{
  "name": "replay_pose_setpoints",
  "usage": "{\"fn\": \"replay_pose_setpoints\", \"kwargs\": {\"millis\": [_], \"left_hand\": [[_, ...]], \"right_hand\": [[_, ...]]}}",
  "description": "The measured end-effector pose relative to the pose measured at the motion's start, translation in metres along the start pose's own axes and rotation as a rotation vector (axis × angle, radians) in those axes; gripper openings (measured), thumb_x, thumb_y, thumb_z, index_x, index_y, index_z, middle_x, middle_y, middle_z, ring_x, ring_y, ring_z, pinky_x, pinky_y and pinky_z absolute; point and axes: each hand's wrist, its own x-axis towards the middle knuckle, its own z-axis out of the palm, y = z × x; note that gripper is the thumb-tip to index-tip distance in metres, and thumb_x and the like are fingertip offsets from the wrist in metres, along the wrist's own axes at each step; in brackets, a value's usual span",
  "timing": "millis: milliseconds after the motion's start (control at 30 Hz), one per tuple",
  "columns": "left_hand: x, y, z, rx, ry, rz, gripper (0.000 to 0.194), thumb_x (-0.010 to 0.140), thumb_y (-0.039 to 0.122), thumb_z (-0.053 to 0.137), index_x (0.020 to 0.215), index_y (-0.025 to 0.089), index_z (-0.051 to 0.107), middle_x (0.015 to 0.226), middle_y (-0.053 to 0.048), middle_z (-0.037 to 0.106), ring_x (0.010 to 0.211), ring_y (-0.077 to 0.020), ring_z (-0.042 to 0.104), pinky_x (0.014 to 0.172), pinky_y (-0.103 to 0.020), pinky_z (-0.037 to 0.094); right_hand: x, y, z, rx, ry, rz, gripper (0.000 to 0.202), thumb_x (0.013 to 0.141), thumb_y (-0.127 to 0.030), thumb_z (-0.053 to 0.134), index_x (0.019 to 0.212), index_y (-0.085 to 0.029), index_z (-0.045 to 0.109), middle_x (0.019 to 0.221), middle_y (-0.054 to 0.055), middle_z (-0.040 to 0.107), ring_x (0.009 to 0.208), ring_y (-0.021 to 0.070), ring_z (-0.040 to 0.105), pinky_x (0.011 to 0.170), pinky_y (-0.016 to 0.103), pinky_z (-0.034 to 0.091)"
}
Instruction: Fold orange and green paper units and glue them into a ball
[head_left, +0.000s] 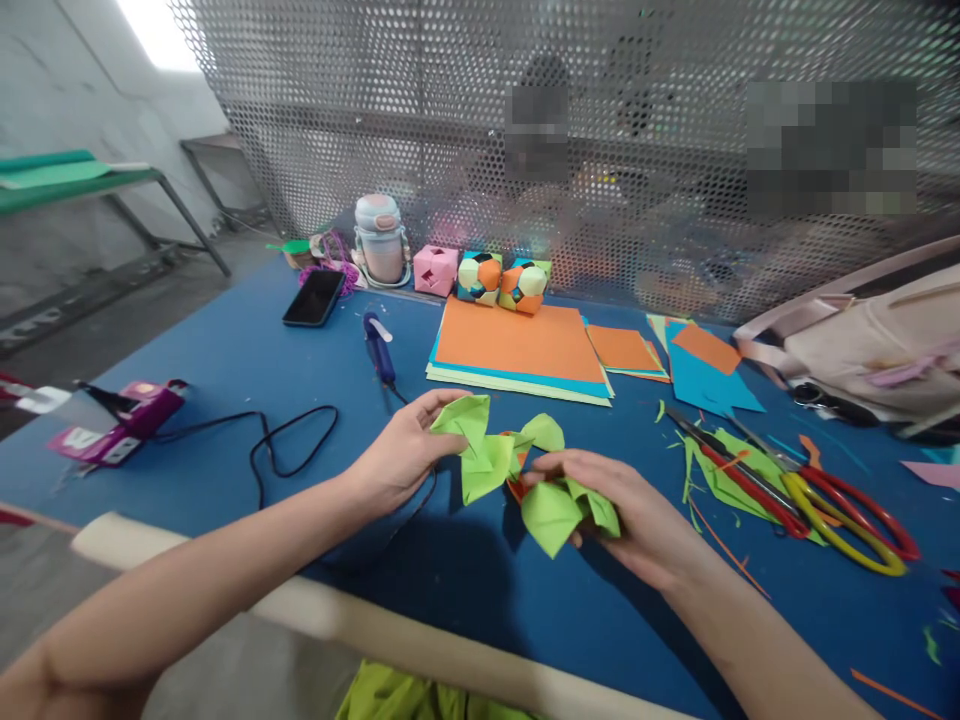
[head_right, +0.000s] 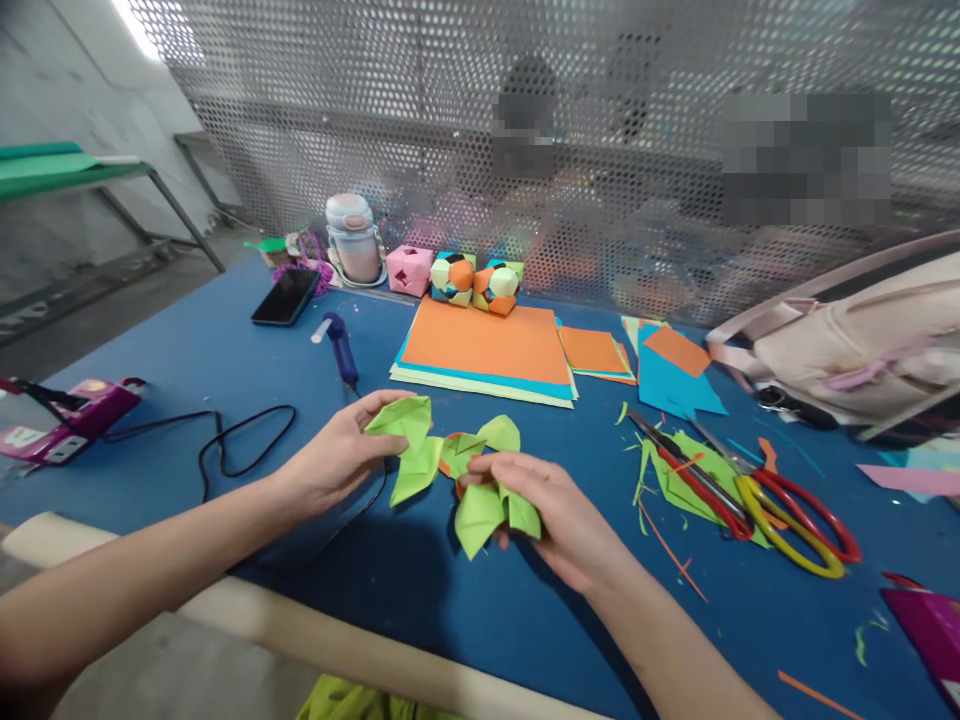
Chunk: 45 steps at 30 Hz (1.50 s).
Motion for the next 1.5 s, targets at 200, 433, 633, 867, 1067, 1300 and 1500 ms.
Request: {"fn": "replay_pose_setpoints", "kwargs": {"millis": [200, 433, 633, 867, 1067, 1300, 1500], "left_hand": [[-0.012, 0.004, 0.010, 0.267, 0.007, 0.249, 0.039, 0.067, 0.011, 0.059, 0.105, 0.018, 0.054, 0.112, -0.005, 0.061, 0.107, -0.0187, 0.056, 0.091, -0.031, 0.045], [-0.007, -0.002, 0.010, 0.194, 0.059, 0.213, 0.040, 0.065, 0.011, 0.061, 0.103, 0.017, 0.055, 0.107, -0.004, 0.062, 0.101, -0.0180, 0.058, 0.089, -0.031, 0.046], [0.009, -0.004, -0.004, 0.047, 0.149, 0.186, 0.043, 0.059, 0.008, 0.062, 0.101, 0.017, 0.055, 0.097, -0.001, 0.061, 0.091, -0.0151, 0.059, 0.082, -0.028, 0.047], [0.020, -0.007, -0.014, 0.351, 0.188, 0.374, 0.039, 0.067, 0.011, 0.057, 0.106, 0.016, 0.053, 0.105, -0.005, 0.061, 0.101, -0.0175, 0.057, 0.091, -0.033, 0.045], [0.028, -0.020, -0.025, 0.605, 0.131, 0.514, 0.039, 0.073, 0.011, 0.053, 0.112, 0.017, 0.050, 0.111, -0.006, 0.058, 0.104, -0.0160, 0.056, 0.095, -0.032, 0.042], [0.024, -0.021, -0.023, 0.919, 0.051, 0.575, 0.042, 0.075, 0.010, 0.048, 0.117, 0.016, 0.049, 0.117, -0.009, 0.055, 0.110, -0.0191, 0.052, 0.099, -0.034, 0.039], [0.013, -0.010, -0.015, 0.945, -0.140, 0.625, 0.053, 0.072, 0.018, 0.058, 0.123, 0.016, 0.045, 0.123, -0.011, 0.051, 0.115, -0.0229, 0.048, 0.102, -0.038, 0.037]], "right_hand": [[-0.007, 0.007, 0.015, -0.152, -0.113, 0.085, 0.034, 0.071, -0.047, 0.068, 0.085, -0.016, 0.070, 0.083, 0.007, 0.068, 0.058, 0.0132, 0.059, 0.045, 0.023, 0.046], [-0.009, -0.004, 0.008, -0.228, -0.031, -0.094, 0.031, 0.074, -0.047, 0.065, 0.079, -0.017, 0.070, 0.085, 0.008, 0.069, 0.074, 0.0166, 0.061, 0.065, 0.027, 0.048], [0.004, -0.018, -0.030, -0.241, 0.314, -0.489, 0.022, 0.080, -0.042, 0.057, 0.085, -0.023, 0.067, 0.090, 0.004, 0.066, 0.078, 0.0183, 0.062, 0.063, 0.028, 0.050], [0.043, -0.002, -0.079, -0.911, 0.465, -0.746, 0.028, 0.082, -0.036, 0.053, 0.105, -0.022, 0.058, 0.114, 0.008, 0.056, 0.105, 0.0230, 0.055, 0.090, 0.040, 0.045], [0.045, 0.001, -0.093, -1.221, 0.412, -0.649, 0.035, 0.082, -0.031, 0.052, 0.116, -0.023, 0.055, 0.132, 0.010, 0.049, 0.119, 0.0268, 0.050, 0.092, 0.045, 0.046], [0.023, -0.006, -0.063, -1.424, 0.600, -0.919, 0.031, 0.085, -0.032, 0.051, 0.110, -0.018, 0.061, 0.115, 0.014, 0.062, 0.109, 0.0299, 0.056, 0.095, 0.049, 0.042], [0.031, 0.016, -0.029, -1.369, 0.301, -0.843, 0.034, 0.086, -0.028, 0.050, 0.119, -0.020, 0.057, 0.117, 0.012, 0.062, 0.109, 0.0274, 0.055, 0.092, 0.047, 0.044]]}}
